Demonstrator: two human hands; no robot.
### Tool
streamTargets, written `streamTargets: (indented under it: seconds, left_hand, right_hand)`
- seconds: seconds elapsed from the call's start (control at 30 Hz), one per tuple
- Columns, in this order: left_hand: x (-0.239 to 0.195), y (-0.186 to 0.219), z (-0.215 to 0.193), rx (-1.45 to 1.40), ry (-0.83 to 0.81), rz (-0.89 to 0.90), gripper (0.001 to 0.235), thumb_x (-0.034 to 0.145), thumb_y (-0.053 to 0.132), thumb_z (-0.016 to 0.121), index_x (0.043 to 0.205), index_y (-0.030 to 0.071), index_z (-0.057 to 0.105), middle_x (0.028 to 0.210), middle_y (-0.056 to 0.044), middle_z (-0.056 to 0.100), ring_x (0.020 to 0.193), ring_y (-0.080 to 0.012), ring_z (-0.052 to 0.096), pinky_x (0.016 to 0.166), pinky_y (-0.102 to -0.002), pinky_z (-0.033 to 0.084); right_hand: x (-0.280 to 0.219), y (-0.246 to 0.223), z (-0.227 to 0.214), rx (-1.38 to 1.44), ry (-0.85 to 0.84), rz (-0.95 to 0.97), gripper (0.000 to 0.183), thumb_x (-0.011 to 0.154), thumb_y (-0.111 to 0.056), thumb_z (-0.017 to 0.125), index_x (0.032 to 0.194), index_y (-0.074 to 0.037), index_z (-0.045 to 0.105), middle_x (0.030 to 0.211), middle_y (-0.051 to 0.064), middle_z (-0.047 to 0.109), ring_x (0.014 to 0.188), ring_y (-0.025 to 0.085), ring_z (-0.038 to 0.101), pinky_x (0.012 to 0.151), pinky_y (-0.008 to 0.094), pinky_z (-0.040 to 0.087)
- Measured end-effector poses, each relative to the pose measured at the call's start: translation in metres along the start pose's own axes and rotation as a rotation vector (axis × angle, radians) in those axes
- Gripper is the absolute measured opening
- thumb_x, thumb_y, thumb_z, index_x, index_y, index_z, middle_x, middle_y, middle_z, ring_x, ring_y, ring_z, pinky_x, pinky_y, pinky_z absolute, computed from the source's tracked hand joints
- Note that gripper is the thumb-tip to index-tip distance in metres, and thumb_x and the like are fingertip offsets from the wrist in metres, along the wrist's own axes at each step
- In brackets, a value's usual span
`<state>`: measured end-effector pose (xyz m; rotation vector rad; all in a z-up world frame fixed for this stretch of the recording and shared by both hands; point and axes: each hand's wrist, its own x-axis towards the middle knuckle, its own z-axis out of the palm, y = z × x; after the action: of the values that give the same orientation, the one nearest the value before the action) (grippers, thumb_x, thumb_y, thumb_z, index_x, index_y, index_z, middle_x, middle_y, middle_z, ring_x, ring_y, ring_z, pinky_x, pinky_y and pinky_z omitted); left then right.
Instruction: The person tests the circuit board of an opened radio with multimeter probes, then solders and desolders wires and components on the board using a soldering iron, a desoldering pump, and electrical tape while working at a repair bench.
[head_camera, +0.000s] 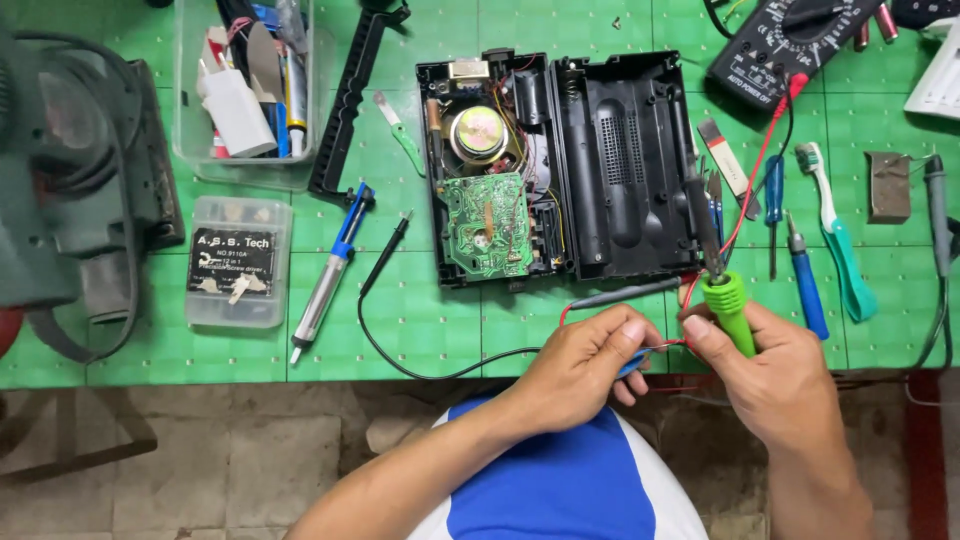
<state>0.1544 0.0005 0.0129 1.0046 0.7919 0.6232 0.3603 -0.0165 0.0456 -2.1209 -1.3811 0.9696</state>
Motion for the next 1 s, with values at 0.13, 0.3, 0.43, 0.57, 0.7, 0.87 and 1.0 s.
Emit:
streamTargets:
  seconds: [0.13,0.3,0.43,0.57,0.7,0.87,1.0]
  left_hand:
    - [-0.005,0.005,-0.002,0.062,-0.013,-0.011,0.035,0.110,0.038,0.038,0.110,0.013,0.062,0.067,-0.007,0.064,0.055,-0.0146,0.063,0.059,-0.027,0.052]
    - [-0.011,0.000,-0.005,0.335,0.060,0.094,0.027,0.100,0.042,0.055,0.103,0.016,0.064,0.097,0.003,0.069,0.084,-0.0125,0.060,0.079,-0.030,0.047]
    - [-0.024,0.002,-0.009,0.446,0.088,0.212,0.022,0.098,0.033,0.057,0.095,0.012,0.063,0.091,-0.002,0.067,0.082,-0.0208,0.063,0.072,-0.034,0.046]
    - [-0.034,0.001,-0.014,0.422,0.126,0.279,0.012,0.098,0.021,0.058,0.102,0.012,0.065,0.093,-0.002,0.060,0.085,-0.0173,0.057,0.063,-0.032,0.046]
    - [-0.039,0.001,-0.017,0.419,0.129,0.258,0.009,0.097,0.018,0.058,0.101,0.013,0.064,0.097,-0.002,0.060,0.079,-0.0161,0.055,0.054,-0.030,0.044]
    - [-0.039,-0.008,-0.019,0.485,0.216,0.385,0.006,0.094,0.012,0.057,0.094,0.011,0.062,0.088,-0.003,0.061,0.068,-0.0176,0.052,0.056,-0.033,0.041]
    - [-0.041,-0.009,-0.027,0.569,0.367,0.554,0.004,0.093,0.006,0.059,0.089,0.005,0.060,0.083,-0.006,0.058,0.068,-0.0194,0.051,0.063,-0.033,0.041]
  right_hand:
    - [0.001,0.014,0.004,0.014,-0.027,-0.049,0.018,0.095,-0.024,0.074,0.101,-0.008,0.079,0.078,-0.004,0.056,0.074,0.011,0.045,0.068,0.027,0.039]
    - [-0.002,0.011,0.004,0.011,-0.002,-0.066,0.021,0.094,-0.025,0.073,0.107,-0.010,0.080,0.080,-0.005,0.060,0.075,0.010,0.048,0.070,0.026,0.041]
    - [-0.006,0.017,0.011,0.032,0.025,-0.016,0.018,0.090,-0.021,0.076,0.099,-0.007,0.079,0.082,-0.001,0.069,0.077,0.012,0.056,0.074,0.029,0.045]
    - [-0.006,0.022,0.019,-0.021,-0.005,-0.028,0.017,0.089,-0.026,0.076,0.092,-0.009,0.077,0.078,-0.003,0.067,0.075,0.012,0.055,0.074,0.028,0.045]
    - [-0.008,0.016,0.025,0.016,-0.010,-0.015,0.020,0.090,-0.025,0.076,0.082,-0.007,0.074,0.067,-0.001,0.057,0.067,0.014,0.048,0.065,0.030,0.041]
    - [-0.008,0.022,0.029,0.001,-0.022,0.003,0.022,0.088,-0.029,0.078,0.084,-0.008,0.077,0.069,-0.003,0.055,0.068,0.012,0.046,0.065,0.028,0.040]
    - [-0.019,0.023,0.015,0.037,0.016,-0.046,0.028,0.091,-0.025,0.073,0.113,-0.010,0.081,0.091,-0.003,0.076,0.082,0.008,0.062,0.080,0.024,0.049]
